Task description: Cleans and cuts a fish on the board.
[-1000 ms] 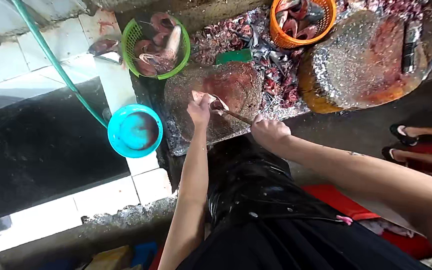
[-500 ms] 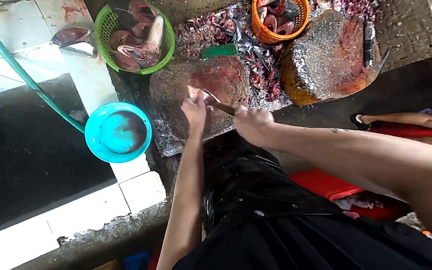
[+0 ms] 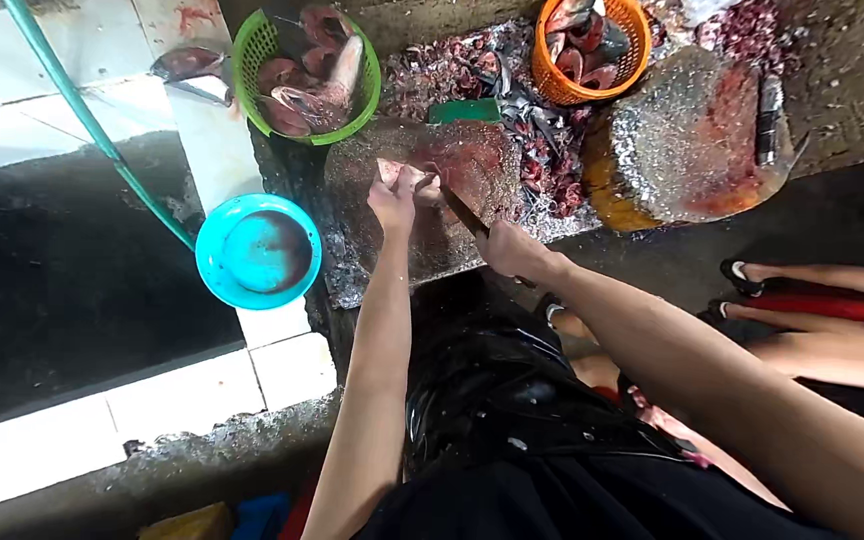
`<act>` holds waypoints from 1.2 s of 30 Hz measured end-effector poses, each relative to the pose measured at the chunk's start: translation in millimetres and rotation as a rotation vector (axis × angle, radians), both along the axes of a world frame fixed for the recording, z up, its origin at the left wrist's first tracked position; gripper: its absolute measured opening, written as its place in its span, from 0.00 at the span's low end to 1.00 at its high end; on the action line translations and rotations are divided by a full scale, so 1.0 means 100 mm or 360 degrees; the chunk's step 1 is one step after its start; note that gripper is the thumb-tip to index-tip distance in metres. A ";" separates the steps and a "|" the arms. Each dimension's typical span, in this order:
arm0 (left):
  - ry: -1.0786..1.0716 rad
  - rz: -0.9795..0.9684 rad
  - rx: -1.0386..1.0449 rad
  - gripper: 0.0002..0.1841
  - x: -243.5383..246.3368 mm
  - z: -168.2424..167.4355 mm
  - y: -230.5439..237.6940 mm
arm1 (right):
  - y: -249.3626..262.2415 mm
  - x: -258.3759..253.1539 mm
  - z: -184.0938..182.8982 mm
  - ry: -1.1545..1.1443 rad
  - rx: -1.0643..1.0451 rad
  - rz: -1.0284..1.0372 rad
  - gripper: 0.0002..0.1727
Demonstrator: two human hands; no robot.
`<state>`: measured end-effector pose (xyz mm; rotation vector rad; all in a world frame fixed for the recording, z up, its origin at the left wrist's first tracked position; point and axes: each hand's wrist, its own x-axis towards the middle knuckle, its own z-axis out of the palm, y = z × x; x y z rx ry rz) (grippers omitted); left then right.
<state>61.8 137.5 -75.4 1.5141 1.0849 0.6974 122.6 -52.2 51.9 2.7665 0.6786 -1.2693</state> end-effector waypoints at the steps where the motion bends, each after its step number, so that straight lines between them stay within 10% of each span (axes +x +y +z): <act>1: 0.0094 0.0002 -0.0020 0.20 0.02 0.04 0.00 | -0.03 0.01 0.00 0.0035 0.0026 0.0001 0.28; 7: 0.0608 -0.0062 -0.0310 0.24 0.25 0.33 0.20 | 0.05 -0.11 0.11 -0.0524 -0.0242 0.0236 0.23; 16: 0.0978 0.0152 -0.0441 0.26 0.60 0.64 0.08 | 0.24 0.02 -0.24 -0.0419 -0.0174 0.0250 0.22; 22: 0.0341 0.0149 0.0453 0.25 0.06 0.56 -0.77 | -0.05 0.41 -0.59 0.0099 0.0391 -0.0297 0.32; 28: 0.0662 -0.0389 0.0584 0.23 -0.57 0.17 -1.38 | -0.68 0.49 -0.43 0.0250 0.0515 -0.0458 0.29; 36: 0.1054 -0.0523 0.0517 0.60 -0.34 0.53 -1.37 | -0.47 0.69 -0.64 0.0136 0.1107 -0.0695 0.27</act>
